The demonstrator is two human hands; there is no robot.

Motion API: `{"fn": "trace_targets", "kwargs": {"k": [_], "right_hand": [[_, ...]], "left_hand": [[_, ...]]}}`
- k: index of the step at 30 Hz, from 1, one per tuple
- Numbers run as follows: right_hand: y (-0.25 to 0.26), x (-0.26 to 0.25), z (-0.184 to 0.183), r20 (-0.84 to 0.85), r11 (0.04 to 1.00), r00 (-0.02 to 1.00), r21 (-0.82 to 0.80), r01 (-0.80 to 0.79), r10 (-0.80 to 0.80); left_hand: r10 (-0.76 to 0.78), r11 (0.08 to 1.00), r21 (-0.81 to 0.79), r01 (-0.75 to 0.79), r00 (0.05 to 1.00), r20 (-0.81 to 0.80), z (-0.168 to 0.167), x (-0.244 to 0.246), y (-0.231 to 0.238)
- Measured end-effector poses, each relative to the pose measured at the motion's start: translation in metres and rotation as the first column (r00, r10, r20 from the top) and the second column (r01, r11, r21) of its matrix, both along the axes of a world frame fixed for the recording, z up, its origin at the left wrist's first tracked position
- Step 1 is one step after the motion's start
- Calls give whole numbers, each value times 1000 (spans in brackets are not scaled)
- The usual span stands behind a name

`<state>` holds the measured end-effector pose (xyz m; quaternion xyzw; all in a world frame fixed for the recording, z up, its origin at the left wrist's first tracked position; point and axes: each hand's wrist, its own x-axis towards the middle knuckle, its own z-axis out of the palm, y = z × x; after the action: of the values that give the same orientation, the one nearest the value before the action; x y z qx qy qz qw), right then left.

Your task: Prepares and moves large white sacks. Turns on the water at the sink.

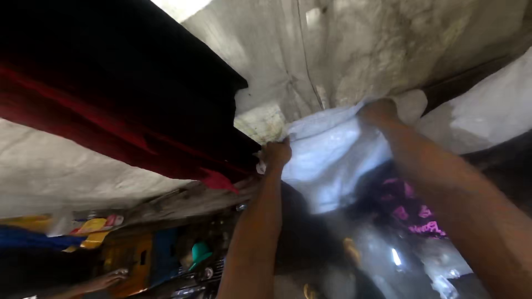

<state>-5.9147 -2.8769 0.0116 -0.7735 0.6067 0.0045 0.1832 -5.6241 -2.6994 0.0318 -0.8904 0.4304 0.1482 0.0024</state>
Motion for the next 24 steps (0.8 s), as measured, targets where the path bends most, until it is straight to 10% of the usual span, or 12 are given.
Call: {"fn": "trace_targets", "kwargs": {"k": [6, 9, 12, 19, 24], "right_hand": [[-6, 26, 17, -119, 992, 990, 82, 91, -81], [-1, 24, 15, -89, 988, 986, 50, 147, -142], [4, 25, 13, -87, 987, 984, 14, 159, -157], [25, -4, 21, 337, 950, 923, -179, 256, -185], [22, -16, 2, 86, 933, 991, -353, -64, 101]], "left_hand": [[152, 947, -279, -157, 988, -39, 45, -25, 31], [-204, 858, -459, 231, 973, 108, 19, -40, 34], [-435, 863, -228, 451, 893, 118, -25, -22, 15], [-312, 945, 97, 314, 950, -31, -5, -28, -34], [-288, 946, 136, 294, 956, -59, -6, -31, -43]]}}
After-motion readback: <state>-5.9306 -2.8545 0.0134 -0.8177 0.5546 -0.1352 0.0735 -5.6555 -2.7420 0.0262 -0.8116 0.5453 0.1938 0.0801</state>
